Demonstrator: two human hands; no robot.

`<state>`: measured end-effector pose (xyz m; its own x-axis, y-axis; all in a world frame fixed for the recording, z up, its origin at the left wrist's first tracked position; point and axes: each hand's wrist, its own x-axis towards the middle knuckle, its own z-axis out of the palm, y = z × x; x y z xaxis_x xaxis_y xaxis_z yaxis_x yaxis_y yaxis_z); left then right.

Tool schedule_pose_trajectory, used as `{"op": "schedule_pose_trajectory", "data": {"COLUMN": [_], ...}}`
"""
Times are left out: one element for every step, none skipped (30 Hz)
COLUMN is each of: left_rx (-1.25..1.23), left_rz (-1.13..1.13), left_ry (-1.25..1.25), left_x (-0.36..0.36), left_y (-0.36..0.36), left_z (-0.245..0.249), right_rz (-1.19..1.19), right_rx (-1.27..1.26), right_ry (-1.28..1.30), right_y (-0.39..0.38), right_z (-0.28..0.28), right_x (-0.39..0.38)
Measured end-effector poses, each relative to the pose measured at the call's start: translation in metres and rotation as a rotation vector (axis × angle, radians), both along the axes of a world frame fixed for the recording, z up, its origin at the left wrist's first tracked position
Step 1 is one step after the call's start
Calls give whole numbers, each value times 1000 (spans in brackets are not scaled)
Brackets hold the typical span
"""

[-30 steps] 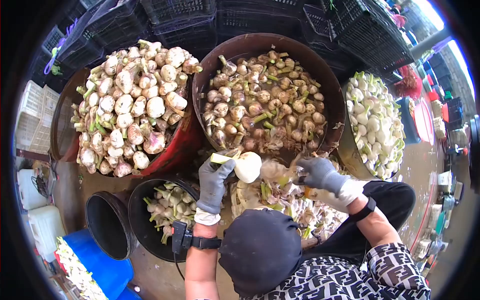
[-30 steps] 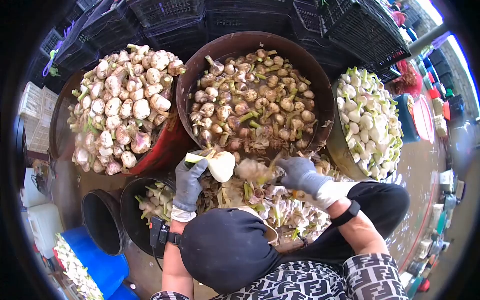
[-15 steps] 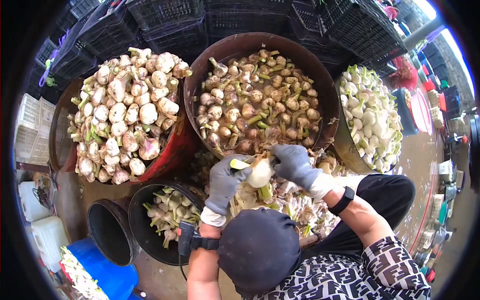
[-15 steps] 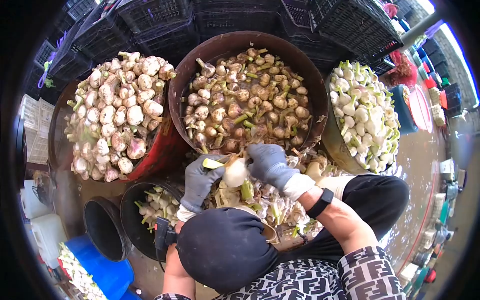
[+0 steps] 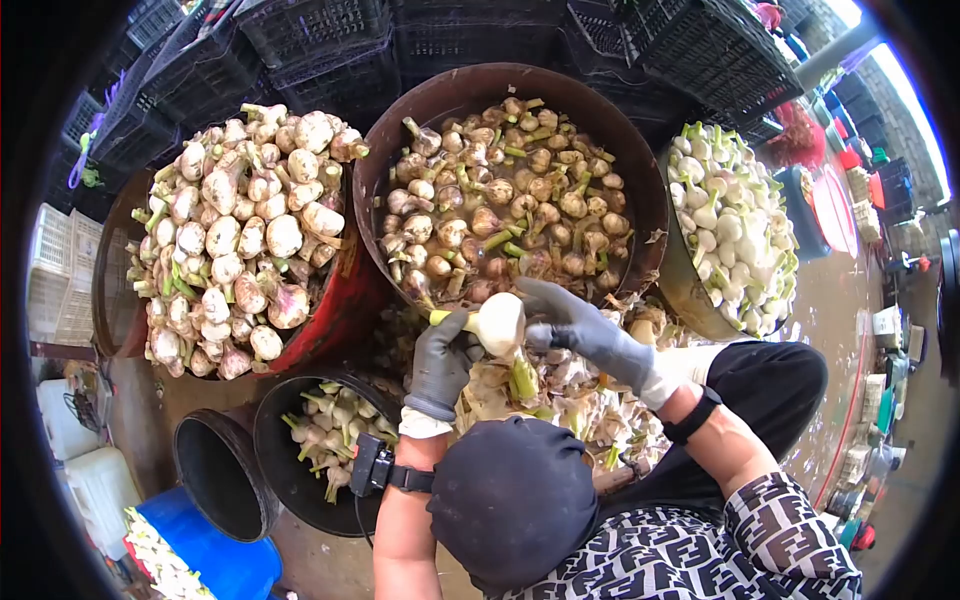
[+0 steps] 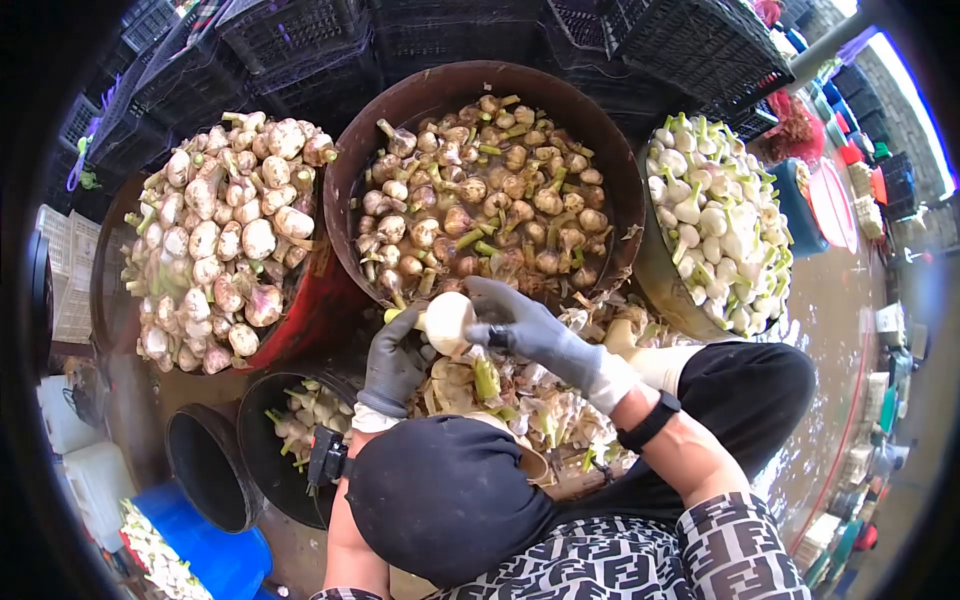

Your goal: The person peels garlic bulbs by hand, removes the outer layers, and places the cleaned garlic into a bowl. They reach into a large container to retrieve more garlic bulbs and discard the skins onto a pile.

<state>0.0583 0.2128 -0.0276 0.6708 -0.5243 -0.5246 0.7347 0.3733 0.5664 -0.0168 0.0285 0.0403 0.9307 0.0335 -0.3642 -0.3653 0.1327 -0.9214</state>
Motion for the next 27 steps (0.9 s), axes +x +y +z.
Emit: {"op": "schedule_pose_trajectory", "data": {"left_rx": [-5, -7, 50, 105, 104, 46, -13, 28, 75, 107, 141, 164, 190, 267, 365, 451, 538, 536, 549, 564, 564, 574, 582, 579, 595, 611, 611], "left_rz": [-91, -90, -109, -124, -115, -73, -35, 14, 33, 57, 81, 58, 33, -13, -54, -53, -51, -52, -59, -63, -61, -23, 18, 21, 4, -12, -9], "left_ry": [-21, -16, -12, -11, -14, -22, -31, -125, -266, -402, -535, -684, -834, -962, -1150, -1221, -1291, -1295, -1313, -1329, -1331, -1315, -1305, -1315, -1322, -1328, -1334], "left_x": [2, 1, 3, 6, 8, 11, 13, 12, 13, 12, 12, 9, 5, 3, 2, 2, 2, 2, 2, 2, -1, -4, -5, -4, -5, -6, -5], "left_y": [-1, -3, -9, -13, -14, -15, -17, -19, -19, -19, -21, -24, -28, -30, -34, -36, -37, -37, -37, -37, -37, -37, -38, -39, -40, -40, -40], "left_z": [-5, -10, -3, 4, 9, 16, 30, 48, 49, 44, 40, 43, 47, 53, 57, 56, 55, 55, 56, 57, 57, 58, 60, 59, 57, 55, 56], "right_rz": [-1, 61, 127, 127, 135, 50, -40, -71, -154, -170, -186, -187, -211, -233, -231, -237, -243, -245, -246, -244, -243, -242, -240, -241, -248, -253, -252], "right_rx": [-3, 43, 88, 124, 121, 246, 369, 515, 633, 691, 751, 747, 746, 745, 746, 673, 599, 599, 488, 377, 377, 326, 273, 272, 291, 311, 311], "right_ry": [5, 81, 153, 183, 180, 149, 116, 93, 90, 60, 32, 31, -16, -64, -68, -62, -55, -59, -83, -104, -105, -102, -105, -115, -88, -58, -65], "right_y": [-2, -4, -5, -5, -5, -6, -8, -11, -11, -14, -16, -16, -14, -12, -11, -9, -8, -9, -11, -12, -12, -11, -11, -11, -11, -11, -12], "right_z": [-2, -5, -7, -5, -5, -7, -10, -15, -17, -20, -22, -21, -21, -20, -17, -12, -9, -9, -10, -10, -9, -6, -4, -1, 1, 3, 2], "right_x": [5, 9, 11, 10, 9, 6, 3, 1, -2, -2, -3, -3, -2, -1, 0, 0, 0, 0, 0, 0, 0, 1, 2, 3, 2, 1, -1]}}
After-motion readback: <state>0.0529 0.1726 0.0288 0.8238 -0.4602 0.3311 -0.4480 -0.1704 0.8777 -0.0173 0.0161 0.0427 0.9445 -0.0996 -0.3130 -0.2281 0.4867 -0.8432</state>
